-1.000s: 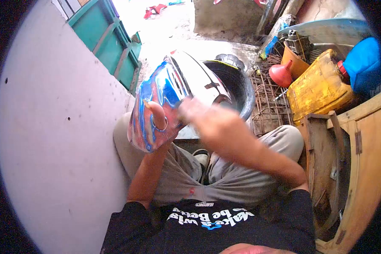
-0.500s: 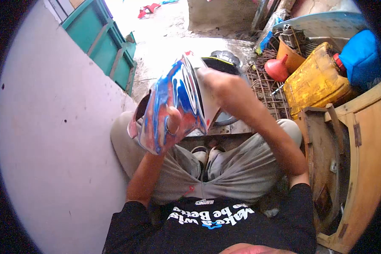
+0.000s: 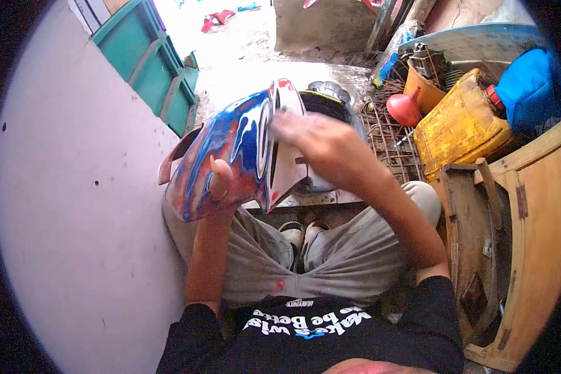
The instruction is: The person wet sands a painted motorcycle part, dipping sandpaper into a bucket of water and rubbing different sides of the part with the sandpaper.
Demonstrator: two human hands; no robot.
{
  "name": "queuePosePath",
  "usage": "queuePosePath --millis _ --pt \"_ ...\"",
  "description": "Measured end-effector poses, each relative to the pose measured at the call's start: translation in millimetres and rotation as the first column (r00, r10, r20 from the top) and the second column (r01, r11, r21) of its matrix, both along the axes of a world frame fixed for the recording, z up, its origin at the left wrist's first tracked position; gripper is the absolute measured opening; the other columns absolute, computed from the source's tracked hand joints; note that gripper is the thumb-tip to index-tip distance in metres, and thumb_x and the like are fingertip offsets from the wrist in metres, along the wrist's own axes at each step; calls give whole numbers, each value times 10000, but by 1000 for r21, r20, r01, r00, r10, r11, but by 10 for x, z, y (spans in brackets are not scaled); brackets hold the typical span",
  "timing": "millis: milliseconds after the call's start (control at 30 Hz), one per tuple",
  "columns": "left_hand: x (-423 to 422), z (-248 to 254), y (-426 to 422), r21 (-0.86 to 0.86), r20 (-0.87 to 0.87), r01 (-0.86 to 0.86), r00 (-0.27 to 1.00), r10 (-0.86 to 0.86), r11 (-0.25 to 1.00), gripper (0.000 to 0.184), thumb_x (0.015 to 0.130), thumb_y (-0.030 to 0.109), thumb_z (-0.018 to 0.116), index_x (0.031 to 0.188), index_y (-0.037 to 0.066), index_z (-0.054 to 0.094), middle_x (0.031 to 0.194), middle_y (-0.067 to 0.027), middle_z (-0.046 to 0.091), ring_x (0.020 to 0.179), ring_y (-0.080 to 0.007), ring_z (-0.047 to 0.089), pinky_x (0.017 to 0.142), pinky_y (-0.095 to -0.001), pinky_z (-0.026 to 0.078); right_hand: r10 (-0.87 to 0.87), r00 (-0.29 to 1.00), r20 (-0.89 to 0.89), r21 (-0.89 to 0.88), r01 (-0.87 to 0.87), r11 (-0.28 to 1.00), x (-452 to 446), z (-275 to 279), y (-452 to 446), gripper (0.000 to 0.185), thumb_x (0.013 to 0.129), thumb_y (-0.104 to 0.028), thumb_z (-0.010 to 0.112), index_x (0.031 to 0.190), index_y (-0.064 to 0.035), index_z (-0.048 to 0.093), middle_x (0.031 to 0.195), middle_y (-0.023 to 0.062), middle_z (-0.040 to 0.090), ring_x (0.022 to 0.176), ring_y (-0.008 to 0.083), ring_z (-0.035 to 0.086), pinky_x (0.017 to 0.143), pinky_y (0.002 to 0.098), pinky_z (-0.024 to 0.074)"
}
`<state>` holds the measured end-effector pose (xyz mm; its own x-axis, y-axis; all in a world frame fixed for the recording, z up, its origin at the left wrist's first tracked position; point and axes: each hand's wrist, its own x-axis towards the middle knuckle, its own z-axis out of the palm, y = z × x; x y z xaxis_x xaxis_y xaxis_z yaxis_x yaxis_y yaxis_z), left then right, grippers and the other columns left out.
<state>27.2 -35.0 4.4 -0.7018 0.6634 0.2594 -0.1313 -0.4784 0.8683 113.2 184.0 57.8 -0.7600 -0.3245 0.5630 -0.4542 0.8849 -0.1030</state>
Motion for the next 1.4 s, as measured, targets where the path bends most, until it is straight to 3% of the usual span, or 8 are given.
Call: queuePosePath --millis 600,733,900,1100,1233,1300,1367,1400 --pt "-171 42 45 69 64 9 998 -14 998 1091 866 803 589 1582 24 321 1516 -136 500 1346 -256 529 1100 -426 464 132 987 -86 54 -128 990 15 -47 -199 378 946 -98 562 1310 -41 645 1296 159 704 1212 285 687 1056 437 536" --pt "-17 157 46 -42 -57 30 998 -33 999 1106 887 859 442 1566 -7 336 1516 -160 503 1366 -280 511 1150 -456 405 -86 992 -90 12 87 996 -332 -35 47 402 935 -73 547 1324 -34 641 1312 187 691 1254 296 661 1095 442 503" --pt "-179 -68 74 -22 -54 -80 995 79 997 1094 914 892 276 1545 6 391 1519 -146 507 1382 -269 491 1184 -452 360 92 990 -104 97 -82 992 182 -83 -405 421 908 -88 588 1316 1 634 1296 199 694 1196 313 691 1062 429 527" --pt "14 129 151 -32 -54 1 999 -2 999 1118 889 901 336 1563 9 338 1536 -153 486 1385 -282 496 1181 -452 364 -182 956 229 -89 207 974 -133 42 20 417 916 -69 602 1325 11 626 1277 213 694 1170 342 691 1024 445 544" --pt "31 158 208 11 -125 1 992 0 1000 997 951 771 465 1573 8 299 1501 -135 515 1357 -259 524 1161 -427 408 70 991 -111 -85 -79 993 131 -39 -340 394 923 -56 598 1311 -1 643 1235 216 713 1135 340 712 993 431 562" --pt "54 156 181 195 39 142 988 -152 971 912 1006 678 488 1569 -11 288 1487 -143 521 1355 -252 518 1179 -423 389 -103 995 15 -107 104 989 -34 -128 -83 375 920 -77 616 1285 3 651 1149 232 726 1056 360 728 927 440 580" --pt "81 63 150 329 164 212 947 -276 920 857 1030 600 532 1559 -30 291 1474 -152 525 1342 -250 520 1172 -424 394 -330 775 539 -109 453 885 -117 146 36 368 932 -100 637 1281 16 625 1124 250 714 1051 373 718 892 440 587" --pt "177 210 202 147 159 76 982 -99 986 1031 916 784 533 1570 26 286 1484 -183 505 1363 -328 522 1067 -522 497 -251 889 383 -211 349 913 -74 -22 -2 363 933 -81 640 1284 10 630 1158 248 707 1083 368 712 917 437 582"
